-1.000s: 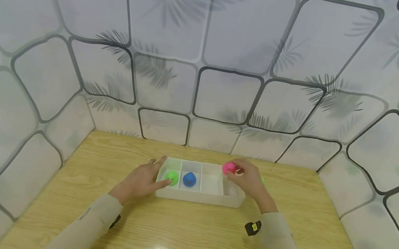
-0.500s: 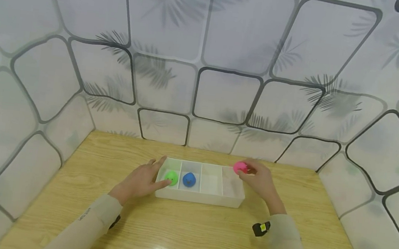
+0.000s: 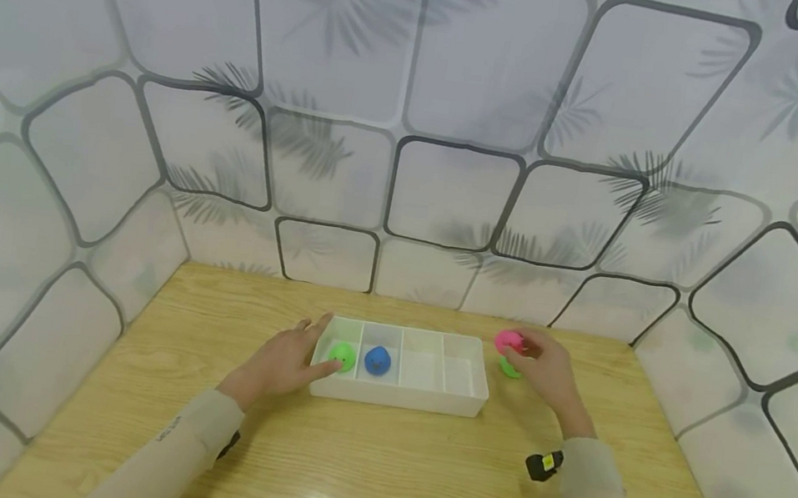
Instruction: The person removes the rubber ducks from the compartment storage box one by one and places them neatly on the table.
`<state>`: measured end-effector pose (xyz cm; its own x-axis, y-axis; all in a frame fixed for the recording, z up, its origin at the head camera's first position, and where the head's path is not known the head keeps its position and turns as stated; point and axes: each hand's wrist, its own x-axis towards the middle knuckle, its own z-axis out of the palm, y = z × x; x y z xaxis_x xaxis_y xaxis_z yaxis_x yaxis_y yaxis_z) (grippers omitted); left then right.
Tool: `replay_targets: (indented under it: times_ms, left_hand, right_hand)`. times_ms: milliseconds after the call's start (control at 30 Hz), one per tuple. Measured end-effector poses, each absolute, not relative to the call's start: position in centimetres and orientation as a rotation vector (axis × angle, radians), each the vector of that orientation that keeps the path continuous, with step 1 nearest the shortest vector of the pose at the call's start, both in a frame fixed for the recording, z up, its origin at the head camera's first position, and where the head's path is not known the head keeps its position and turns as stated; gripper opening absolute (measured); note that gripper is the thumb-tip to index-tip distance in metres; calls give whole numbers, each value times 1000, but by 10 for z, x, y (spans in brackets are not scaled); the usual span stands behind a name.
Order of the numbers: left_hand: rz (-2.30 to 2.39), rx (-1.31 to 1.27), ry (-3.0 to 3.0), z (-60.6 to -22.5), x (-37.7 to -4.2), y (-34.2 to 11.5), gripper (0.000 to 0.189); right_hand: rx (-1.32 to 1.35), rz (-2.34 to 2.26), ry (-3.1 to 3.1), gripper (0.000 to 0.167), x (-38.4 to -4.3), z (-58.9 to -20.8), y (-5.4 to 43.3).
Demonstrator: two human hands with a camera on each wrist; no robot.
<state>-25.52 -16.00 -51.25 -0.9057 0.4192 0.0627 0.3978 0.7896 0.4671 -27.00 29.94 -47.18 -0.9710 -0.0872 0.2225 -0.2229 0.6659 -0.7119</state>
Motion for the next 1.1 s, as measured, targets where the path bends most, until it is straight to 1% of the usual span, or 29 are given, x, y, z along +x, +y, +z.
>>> replay_targets:
  times_ms: [433,833,1100]
  left_hand:
    - [769,687,2937,-511,-254,-159,97]
    - [762,690,2942,-511,-255,-160,98]
    - [755,703,2947,-511,-256,-160,98]
  right_hand:
    - [141,1178,-2706,43,-269,-481,329]
    - [20,1189,-2706,55,-268,-487,345]
    - [-20,1196,-2692,53,-271,-496,352]
